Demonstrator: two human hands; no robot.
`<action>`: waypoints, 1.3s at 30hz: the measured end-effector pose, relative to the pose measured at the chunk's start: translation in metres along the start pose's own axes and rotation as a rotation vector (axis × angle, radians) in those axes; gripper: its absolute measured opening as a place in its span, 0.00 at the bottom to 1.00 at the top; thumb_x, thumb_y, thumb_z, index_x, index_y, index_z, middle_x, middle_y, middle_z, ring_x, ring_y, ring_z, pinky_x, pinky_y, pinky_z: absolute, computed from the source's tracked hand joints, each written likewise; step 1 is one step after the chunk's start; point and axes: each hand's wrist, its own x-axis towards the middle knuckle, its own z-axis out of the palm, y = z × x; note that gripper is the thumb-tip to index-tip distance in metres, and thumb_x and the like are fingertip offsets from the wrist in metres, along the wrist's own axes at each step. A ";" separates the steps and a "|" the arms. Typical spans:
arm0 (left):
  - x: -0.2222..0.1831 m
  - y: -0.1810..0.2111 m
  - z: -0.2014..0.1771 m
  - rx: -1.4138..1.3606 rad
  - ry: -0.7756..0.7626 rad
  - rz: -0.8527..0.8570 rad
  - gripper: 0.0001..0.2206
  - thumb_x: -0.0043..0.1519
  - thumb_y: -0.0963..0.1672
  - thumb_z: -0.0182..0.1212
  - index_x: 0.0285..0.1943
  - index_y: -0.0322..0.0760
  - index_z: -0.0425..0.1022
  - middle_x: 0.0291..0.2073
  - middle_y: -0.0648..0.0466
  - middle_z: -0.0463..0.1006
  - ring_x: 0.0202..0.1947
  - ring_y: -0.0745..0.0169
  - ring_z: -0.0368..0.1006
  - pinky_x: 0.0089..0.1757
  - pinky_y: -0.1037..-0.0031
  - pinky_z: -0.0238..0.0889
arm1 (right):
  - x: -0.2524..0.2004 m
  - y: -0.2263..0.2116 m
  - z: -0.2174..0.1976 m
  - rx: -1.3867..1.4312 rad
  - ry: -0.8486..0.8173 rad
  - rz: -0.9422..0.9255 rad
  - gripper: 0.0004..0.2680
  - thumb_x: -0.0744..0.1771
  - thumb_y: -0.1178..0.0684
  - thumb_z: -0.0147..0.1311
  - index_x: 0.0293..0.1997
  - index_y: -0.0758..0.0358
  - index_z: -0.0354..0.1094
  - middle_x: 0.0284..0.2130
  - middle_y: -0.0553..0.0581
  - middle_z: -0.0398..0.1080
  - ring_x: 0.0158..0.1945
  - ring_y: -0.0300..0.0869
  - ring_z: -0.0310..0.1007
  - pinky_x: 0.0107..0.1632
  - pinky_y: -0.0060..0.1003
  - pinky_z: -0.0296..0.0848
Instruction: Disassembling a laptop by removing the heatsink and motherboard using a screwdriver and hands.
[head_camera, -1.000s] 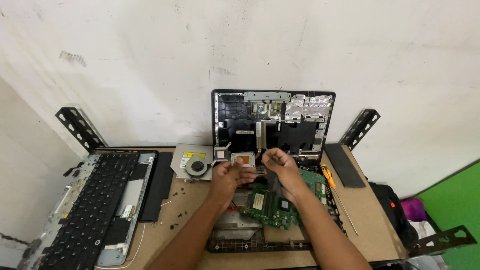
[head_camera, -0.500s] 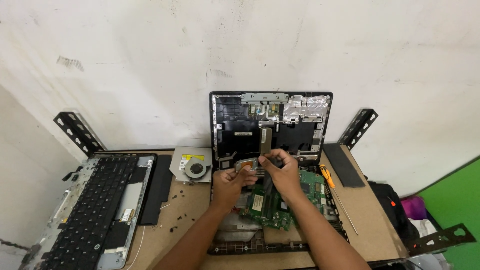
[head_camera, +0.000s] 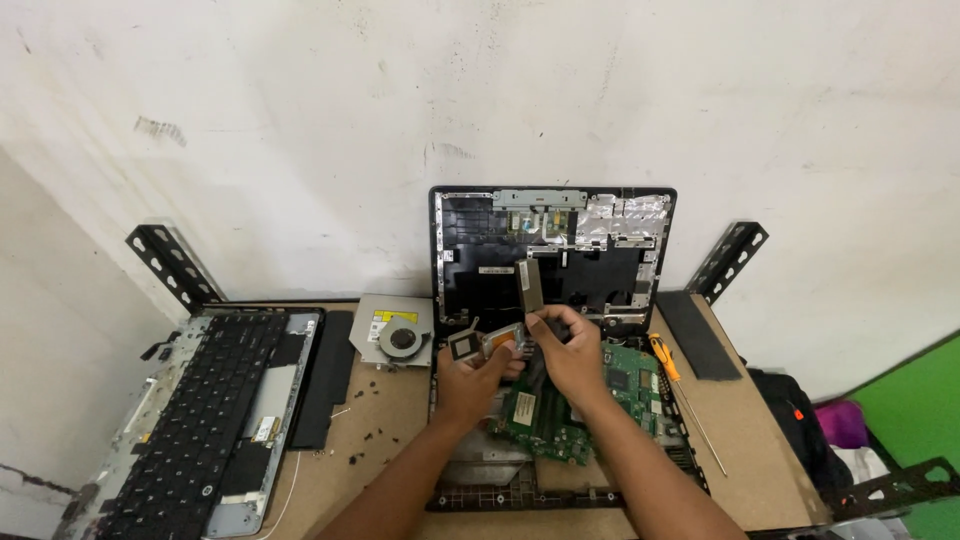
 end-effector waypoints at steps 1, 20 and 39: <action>0.003 -0.008 -0.001 0.000 0.001 -0.001 0.06 0.54 0.41 0.63 0.28 0.29 0.76 0.16 0.45 0.77 0.17 0.67 0.70 0.24 0.68 0.64 | 0.001 0.000 0.001 0.000 -0.001 0.001 0.04 0.62 0.56 0.60 0.33 0.65 0.74 0.23 0.59 0.72 0.32 0.36 0.64 0.36 0.34 0.65; 0.004 0.005 -0.003 0.033 -0.004 -0.158 0.20 0.53 0.47 0.64 0.09 0.33 0.69 0.04 0.52 0.65 0.08 0.71 0.56 0.16 0.77 0.49 | 0.007 0.028 0.010 0.424 -0.031 0.242 0.01 0.64 0.60 0.51 0.33 0.65 0.64 0.18 0.58 0.67 0.21 0.39 0.69 0.27 0.29 0.68; 0.011 -0.015 -0.013 -0.447 -0.204 -0.317 0.09 0.56 0.41 0.62 0.32 0.23 0.77 0.29 0.35 0.80 0.27 0.47 0.79 0.34 0.63 0.76 | 0.014 0.020 -0.009 0.580 -0.156 0.430 0.03 0.62 0.61 0.56 0.35 0.66 0.69 0.23 0.58 0.71 0.25 0.41 0.74 0.27 0.31 0.76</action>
